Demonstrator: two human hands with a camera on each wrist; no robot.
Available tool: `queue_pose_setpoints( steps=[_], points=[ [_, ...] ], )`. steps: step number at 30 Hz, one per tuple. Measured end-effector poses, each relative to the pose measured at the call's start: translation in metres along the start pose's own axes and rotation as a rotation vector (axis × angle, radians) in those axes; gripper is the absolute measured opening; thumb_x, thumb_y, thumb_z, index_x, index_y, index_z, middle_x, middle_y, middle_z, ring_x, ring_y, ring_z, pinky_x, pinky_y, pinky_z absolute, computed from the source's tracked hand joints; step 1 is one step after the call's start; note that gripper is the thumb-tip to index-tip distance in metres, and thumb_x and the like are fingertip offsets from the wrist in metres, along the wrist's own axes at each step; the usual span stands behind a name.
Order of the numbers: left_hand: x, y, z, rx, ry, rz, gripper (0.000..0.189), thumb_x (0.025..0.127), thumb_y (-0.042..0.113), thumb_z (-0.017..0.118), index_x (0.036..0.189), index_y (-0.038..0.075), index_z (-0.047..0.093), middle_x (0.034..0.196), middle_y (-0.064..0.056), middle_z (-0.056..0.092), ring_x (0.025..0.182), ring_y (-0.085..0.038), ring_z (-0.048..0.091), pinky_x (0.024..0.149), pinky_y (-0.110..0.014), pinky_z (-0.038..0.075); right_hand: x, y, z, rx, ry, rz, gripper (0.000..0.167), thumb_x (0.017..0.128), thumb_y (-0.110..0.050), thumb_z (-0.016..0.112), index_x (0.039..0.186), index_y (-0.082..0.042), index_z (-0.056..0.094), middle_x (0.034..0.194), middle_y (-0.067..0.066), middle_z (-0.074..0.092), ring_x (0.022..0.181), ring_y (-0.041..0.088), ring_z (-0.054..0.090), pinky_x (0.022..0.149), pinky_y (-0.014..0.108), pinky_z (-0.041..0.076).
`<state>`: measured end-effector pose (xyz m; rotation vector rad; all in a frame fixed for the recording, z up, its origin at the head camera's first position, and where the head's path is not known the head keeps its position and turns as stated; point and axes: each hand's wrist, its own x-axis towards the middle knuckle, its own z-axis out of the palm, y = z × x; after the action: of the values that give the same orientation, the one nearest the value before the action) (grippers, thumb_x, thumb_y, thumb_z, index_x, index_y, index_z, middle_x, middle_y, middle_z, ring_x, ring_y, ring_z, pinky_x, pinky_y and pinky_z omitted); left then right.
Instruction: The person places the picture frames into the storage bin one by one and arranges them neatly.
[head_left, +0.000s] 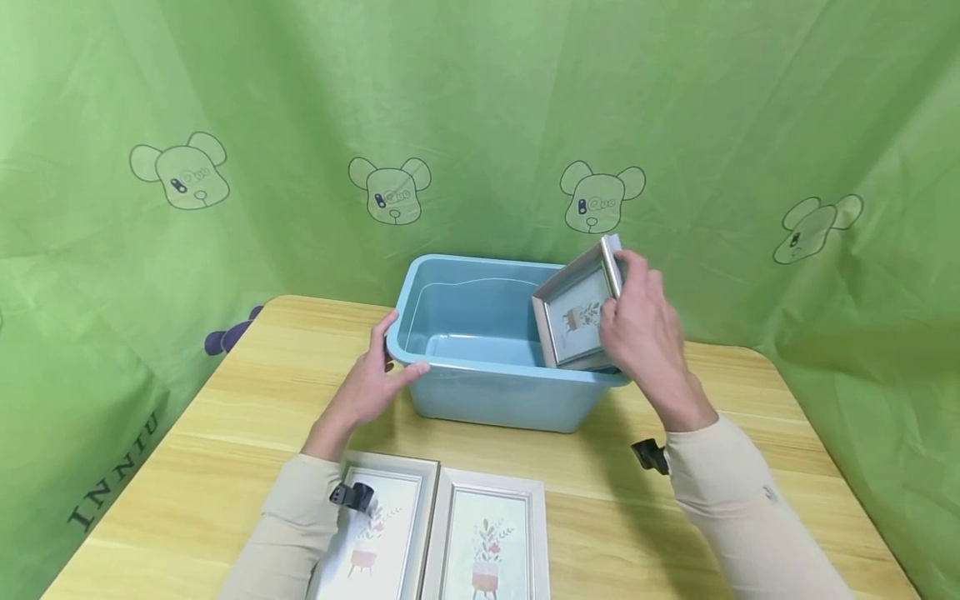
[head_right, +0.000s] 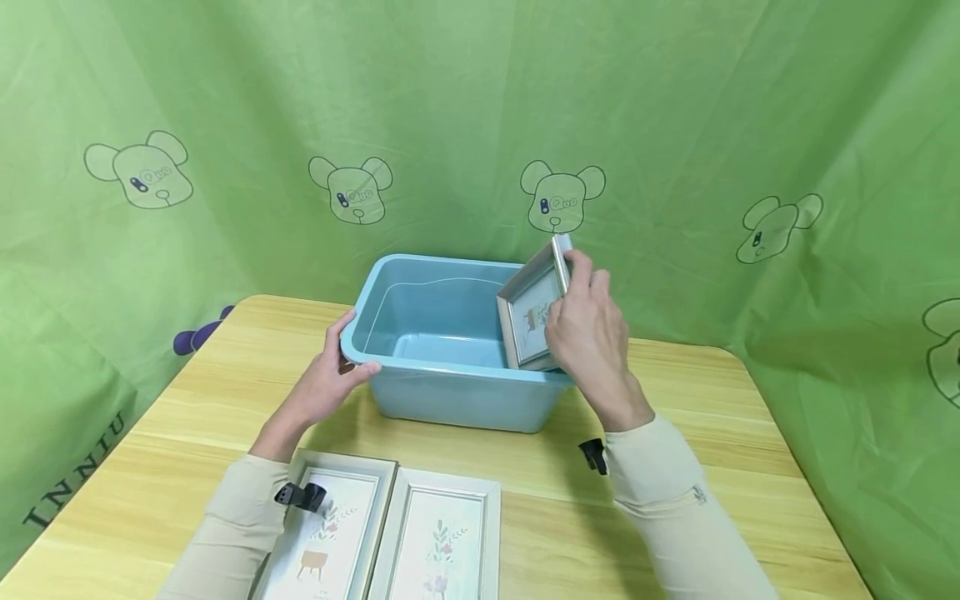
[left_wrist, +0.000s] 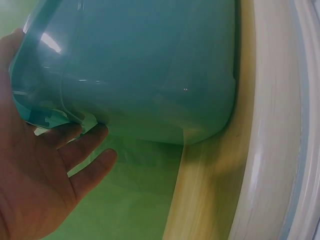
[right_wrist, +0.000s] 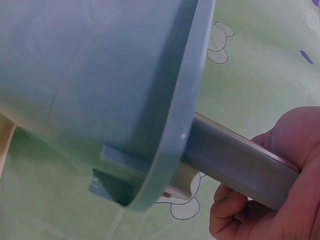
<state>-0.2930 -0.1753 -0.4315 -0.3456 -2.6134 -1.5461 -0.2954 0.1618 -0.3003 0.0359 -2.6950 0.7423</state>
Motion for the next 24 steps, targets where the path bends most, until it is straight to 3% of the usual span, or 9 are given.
queue_pose_setpoints(
  steps=[15, 24],
  points=[
    [-0.001, 0.002, 0.0, 0.005, 0.007, 0.005, 0.098, 0.084, 0.054, 0.067, 0.155, 0.03, 0.005, 0.15, -0.02, 0.041, 0.137, -0.034, 0.044, 0.113, -0.05, 0.037, 0.019, -0.001, 0.017, -0.113, -0.046, -0.007, 0.067, 0.089, -0.005, 0.046, 0.152, -0.016, 0.024, 0.108, 0.022, 0.048, 0.083, 0.034, 0.048, 0.056, 0.038, 0.043],
    [-0.001, 0.002, 0.0, 0.029, 0.015, -0.002, 0.098, 0.082, 0.059, 0.067, 0.154, 0.035, 0.005, 0.147, -0.02, 0.045, 0.135, -0.033, 0.047, 0.112, -0.049, 0.039, 0.022, 0.0, 0.028, -0.179, -0.062, -0.019, 0.066, 0.088, -0.004, 0.048, 0.15, -0.014, 0.027, 0.107, 0.022, 0.047, 0.086, 0.035, 0.049, 0.053, 0.038, 0.045]
  ],
)
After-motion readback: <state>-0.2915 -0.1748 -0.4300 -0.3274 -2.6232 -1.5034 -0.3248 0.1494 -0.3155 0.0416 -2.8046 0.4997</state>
